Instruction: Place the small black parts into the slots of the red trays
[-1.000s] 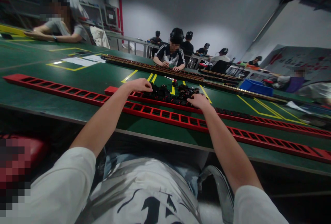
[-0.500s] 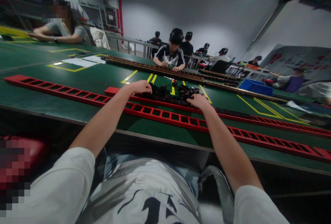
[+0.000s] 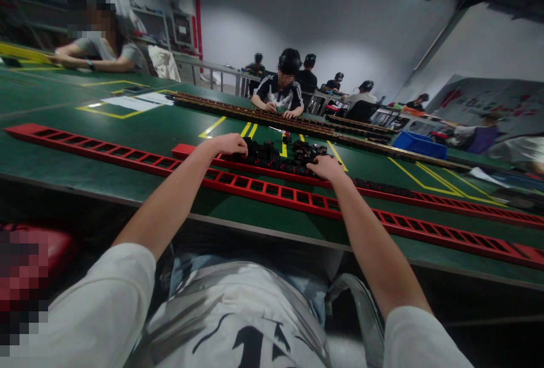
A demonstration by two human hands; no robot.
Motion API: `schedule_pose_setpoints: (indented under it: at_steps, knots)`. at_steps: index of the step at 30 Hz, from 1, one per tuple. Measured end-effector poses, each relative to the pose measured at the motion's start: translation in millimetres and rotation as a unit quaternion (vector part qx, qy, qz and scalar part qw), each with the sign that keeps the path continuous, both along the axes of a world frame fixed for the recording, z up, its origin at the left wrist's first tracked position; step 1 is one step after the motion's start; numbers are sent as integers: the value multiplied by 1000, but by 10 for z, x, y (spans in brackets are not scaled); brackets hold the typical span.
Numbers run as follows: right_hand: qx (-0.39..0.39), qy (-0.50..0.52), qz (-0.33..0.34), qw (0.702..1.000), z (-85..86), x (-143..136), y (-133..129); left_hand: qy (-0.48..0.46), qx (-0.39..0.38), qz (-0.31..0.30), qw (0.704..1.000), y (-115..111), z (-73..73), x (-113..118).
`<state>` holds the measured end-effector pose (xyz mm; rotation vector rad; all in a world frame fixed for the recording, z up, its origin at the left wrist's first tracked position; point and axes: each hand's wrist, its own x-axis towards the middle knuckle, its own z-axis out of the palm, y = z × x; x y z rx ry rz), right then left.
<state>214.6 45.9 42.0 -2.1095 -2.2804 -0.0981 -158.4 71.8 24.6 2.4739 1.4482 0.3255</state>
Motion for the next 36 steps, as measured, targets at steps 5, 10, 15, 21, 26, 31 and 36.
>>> schedule_pose_setpoints:
  at_steps: [5, 10, 15, 21, 26, 31, 36]
  knots:
    - [-1, 18, -17, 1000, 5, -9, -6, -16, -3, -4, 1000, 22, -22, 4]
    - [-6, 15, -21, 1000, 8, -9, 14, -14, -6, -6, 1000, -22, -1, 48]
    - [-7, 17, -23, 1000, 0, 1, 34, 8, 15, -2, 1000, -70, -14, 93]
    - [-5, 20, -26, 999, 3, -5, 7, 34, 15, 28, 999, -70, -30, 129]
    - [-4, 22, -26, 999, 12, -15, -9, 24, 18, 10, 999, -62, -23, 119]
    - [-17, 14, -29, 999, 33, -21, 0, -18, 94, 31, 995, -55, 22, 42]
    - [-16, 14, -27, 999, 35, -23, -4, -19, 114, 71, 991, -81, 92, -45]
